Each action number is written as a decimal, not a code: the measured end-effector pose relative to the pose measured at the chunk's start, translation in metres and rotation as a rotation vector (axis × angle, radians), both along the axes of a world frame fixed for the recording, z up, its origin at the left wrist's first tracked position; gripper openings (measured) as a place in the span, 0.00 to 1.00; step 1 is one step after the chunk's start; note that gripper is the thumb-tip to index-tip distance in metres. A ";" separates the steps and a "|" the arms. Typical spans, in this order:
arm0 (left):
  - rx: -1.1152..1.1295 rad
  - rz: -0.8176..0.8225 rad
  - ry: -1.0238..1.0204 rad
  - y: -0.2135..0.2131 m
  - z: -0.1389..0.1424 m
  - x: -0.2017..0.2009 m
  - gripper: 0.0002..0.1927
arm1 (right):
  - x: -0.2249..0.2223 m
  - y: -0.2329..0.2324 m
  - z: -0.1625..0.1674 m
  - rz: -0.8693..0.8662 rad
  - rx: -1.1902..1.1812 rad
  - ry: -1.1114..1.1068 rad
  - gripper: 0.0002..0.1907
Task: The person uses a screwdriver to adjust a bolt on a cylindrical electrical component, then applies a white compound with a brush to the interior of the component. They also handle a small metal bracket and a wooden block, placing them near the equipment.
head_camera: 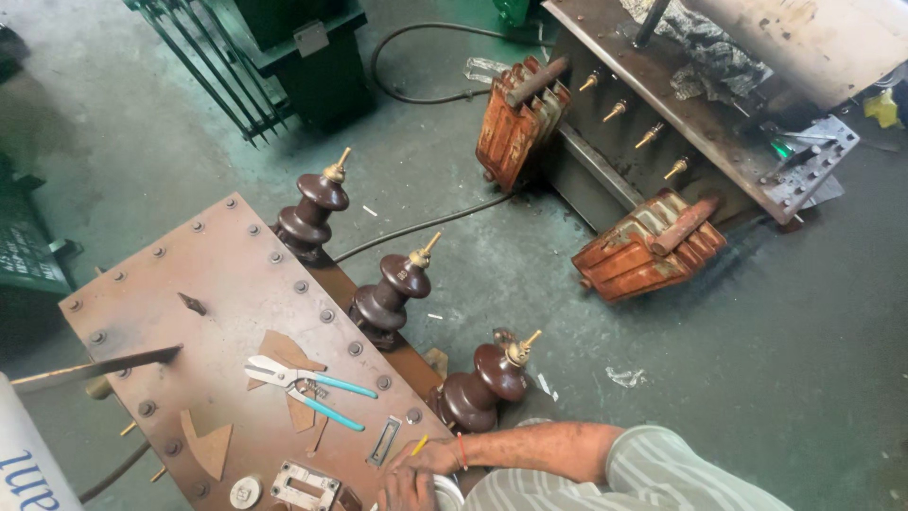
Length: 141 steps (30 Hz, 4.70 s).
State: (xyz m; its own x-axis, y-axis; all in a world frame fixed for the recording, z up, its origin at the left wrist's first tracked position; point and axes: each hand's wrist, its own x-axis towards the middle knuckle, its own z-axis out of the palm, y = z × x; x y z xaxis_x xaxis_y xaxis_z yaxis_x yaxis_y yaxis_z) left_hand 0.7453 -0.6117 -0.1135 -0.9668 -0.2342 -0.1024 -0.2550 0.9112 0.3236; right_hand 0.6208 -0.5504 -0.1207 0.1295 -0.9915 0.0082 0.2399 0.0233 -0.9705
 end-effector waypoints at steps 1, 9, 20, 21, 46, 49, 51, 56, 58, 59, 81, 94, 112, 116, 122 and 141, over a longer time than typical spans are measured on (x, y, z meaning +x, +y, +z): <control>0.020 0.017 -0.002 0.001 0.006 0.004 0.40 | 0.002 -0.001 0.001 -0.007 0.088 -0.105 0.17; 0.235 0.129 0.005 0.009 0.063 0.058 0.48 | 0.013 -0.028 0.008 0.003 0.206 -0.187 0.20; 0.219 0.006 0.048 -0.013 0.081 0.064 0.51 | 0.018 -0.034 0.012 -0.019 0.008 0.010 0.26; 0.199 -0.034 0.063 -0.018 0.084 0.066 0.53 | 0.018 -0.031 0.013 -0.020 0.132 -0.113 0.25; -0.181 -0.720 -0.007 -0.044 0.077 0.034 0.39 | 0.016 0.002 -0.020 -0.140 -0.045 0.112 0.25; -0.142 -0.745 0.004 -0.039 0.073 0.018 0.36 | 0.017 0.001 -0.021 -0.137 -0.071 0.169 0.24; -0.131 -0.801 -0.155 -0.034 0.073 0.007 0.49 | 0.018 0.000 -0.020 -0.145 -0.064 0.192 0.23; -0.264 -0.852 -0.223 -0.029 0.078 0.001 0.49 | 0.025 0.000 -0.021 -0.165 -0.066 0.219 0.20; -0.261 -0.859 -0.223 -0.031 0.079 0.005 0.48 | 0.029 0.001 -0.024 -0.173 -0.071 0.218 0.19; -0.243 -0.850 -0.202 -0.032 0.079 0.007 0.48 | 0.031 0.001 -0.025 -0.178 -0.066 0.220 0.18; -0.189 -0.178 0.646 -0.027 0.064 0.125 0.33 | -0.001 0.028 -0.030 -0.611 0.037 0.453 0.27; 0.067 0.183 0.844 0.001 0.018 0.137 0.48 | -0.007 0.077 0.087 -0.229 -0.192 0.710 0.08; 0.103 0.160 0.801 -0.004 0.018 0.138 0.54 | 0.013 0.054 0.073 -0.284 -0.179 0.756 0.06; 0.107 0.144 0.851 -0.006 0.018 0.138 0.54 | 0.004 0.067 0.077 -0.413 0.158 0.483 0.05; 0.155 0.118 0.781 -0.010 0.027 0.141 0.52 | 0.001 0.090 0.071 -0.496 0.359 0.026 0.05; 0.067 -0.016 0.335 0.005 0.090 0.097 0.46 | 0.013 0.121 0.026 -0.797 0.111 0.256 0.09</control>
State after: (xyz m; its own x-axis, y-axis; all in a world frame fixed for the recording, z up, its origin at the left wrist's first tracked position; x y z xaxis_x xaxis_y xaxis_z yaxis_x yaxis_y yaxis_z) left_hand 0.8423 -0.6069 -0.0233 -0.9529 -0.2219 0.2065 -0.1103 0.8883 0.4458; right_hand 0.6339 -0.4291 -0.0949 -0.6249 -0.7801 -0.0293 -0.0021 0.0391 -0.9992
